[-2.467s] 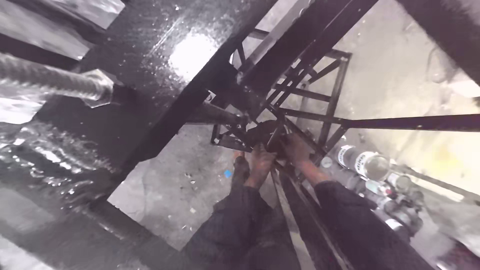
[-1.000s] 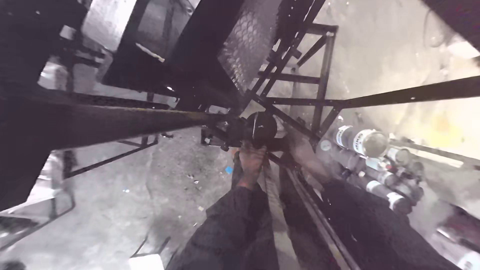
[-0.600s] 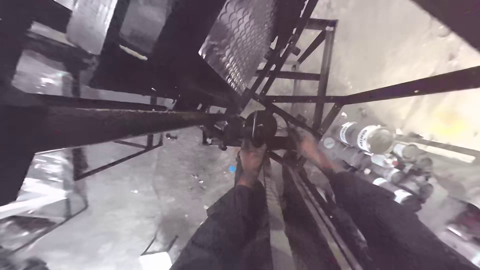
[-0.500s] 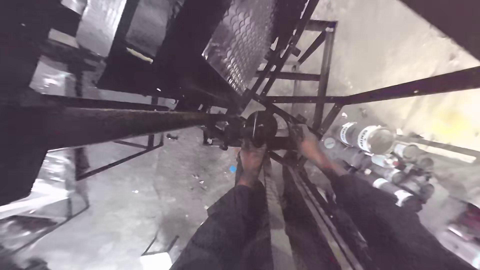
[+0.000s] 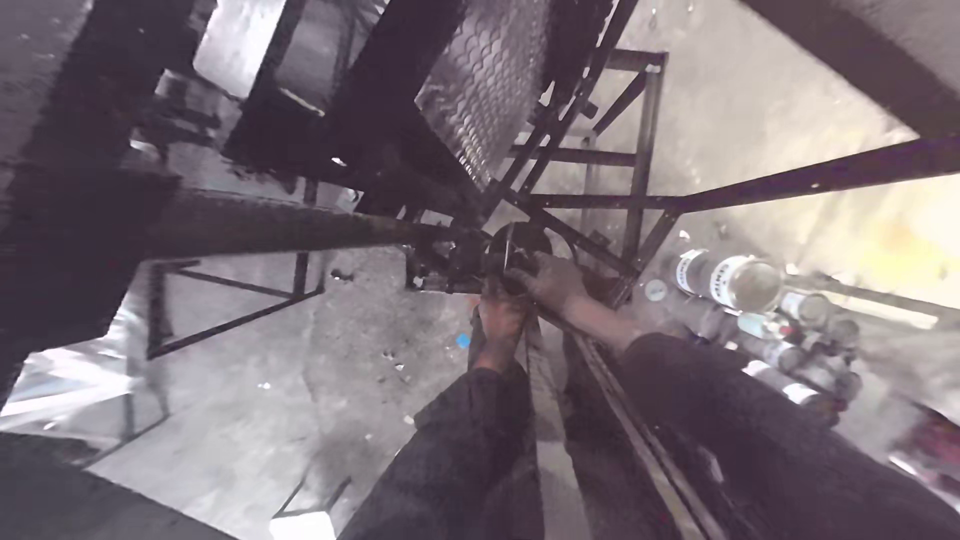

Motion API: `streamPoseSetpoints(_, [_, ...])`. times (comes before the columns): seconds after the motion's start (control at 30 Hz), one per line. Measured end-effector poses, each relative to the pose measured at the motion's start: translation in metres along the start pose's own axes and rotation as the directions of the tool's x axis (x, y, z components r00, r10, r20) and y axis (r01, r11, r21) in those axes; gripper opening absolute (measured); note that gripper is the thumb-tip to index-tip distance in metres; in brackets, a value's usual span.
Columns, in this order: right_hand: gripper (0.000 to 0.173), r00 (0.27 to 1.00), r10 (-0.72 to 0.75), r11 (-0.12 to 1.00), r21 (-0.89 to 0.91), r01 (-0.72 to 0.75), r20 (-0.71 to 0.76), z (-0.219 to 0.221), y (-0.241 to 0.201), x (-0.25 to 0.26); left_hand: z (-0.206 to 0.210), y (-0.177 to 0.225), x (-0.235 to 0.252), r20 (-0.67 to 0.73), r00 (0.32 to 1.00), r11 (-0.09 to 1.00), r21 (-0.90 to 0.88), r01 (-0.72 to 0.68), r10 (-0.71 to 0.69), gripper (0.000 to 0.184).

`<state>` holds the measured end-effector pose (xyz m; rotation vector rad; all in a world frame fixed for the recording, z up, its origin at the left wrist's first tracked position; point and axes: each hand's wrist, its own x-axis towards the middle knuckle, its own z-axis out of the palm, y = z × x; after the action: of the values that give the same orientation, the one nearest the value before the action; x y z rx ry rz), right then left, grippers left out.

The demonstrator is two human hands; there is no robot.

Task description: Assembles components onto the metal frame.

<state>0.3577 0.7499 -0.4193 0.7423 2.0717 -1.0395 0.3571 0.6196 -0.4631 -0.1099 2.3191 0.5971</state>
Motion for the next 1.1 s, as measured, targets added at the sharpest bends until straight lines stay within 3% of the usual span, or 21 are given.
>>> streamPoseSetpoints(0.1, [0.061,0.998,0.049,0.995,-0.086,-0.051,-0.030,0.006,-0.018,0.007,0.001,-0.007,-0.004,-0.019,0.999,0.997,-0.054,-0.048,0.047,0.065])
streamPoseSetpoints(0.23, [0.057,0.993,0.088,0.992,-0.083,-0.094,-0.078,0.014,-0.026,0.008,0.000,-0.004,-0.005,-0.002,0.998,0.989,0.128,-0.069,0.070,0.063])
streamPoseSetpoints(0.43, [0.048,0.990,0.103,0.994,-0.023,-0.106,-0.092,0.017,-0.028,0.006,-0.003,-0.002,-0.008,0.019,0.997,0.978,0.193,-0.077,0.075,0.058])
streamPoseSetpoints(0.67, [0.038,0.992,-0.072,0.959,0.267,0.097,-0.103,0.021,-0.010,-0.005,-0.003,-0.006,-0.009,-0.016,0.996,0.975,0.206,-0.084,0.089,0.046])
streamPoseSetpoints(0.77, [0.034,0.979,-0.080,0.881,0.446,0.158,-0.190,0.009,-0.007,-0.015,-0.001,-0.005,-0.007,0.023,0.996,0.955,0.285,-0.086,0.082,0.060])
streamPoseSetpoints(0.9, [0.037,0.910,-0.052,0.730,0.606,0.315,-0.411,-0.015,-0.002,-0.018,0.003,-0.012,-0.004,-0.015,0.999,0.986,0.162,-0.031,0.034,0.075])
streamPoseSetpoints(1.03, [0.040,0.914,-0.033,0.568,0.745,0.350,-0.405,-0.050,0.026,-0.027,-0.003,-0.006,-0.007,0.004,1.000,0.996,0.092,0.013,-0.013,0.068])
streamPoseSetpoints(1.1, [0.036,0.907,-0.085,0.670,0.651,0.358,-0.412,-0.061,0.043,-0.023,-0.004,-0.002,-0.007,0.023,0.999,0.995,0.096,0.026,-0.028,0.066])
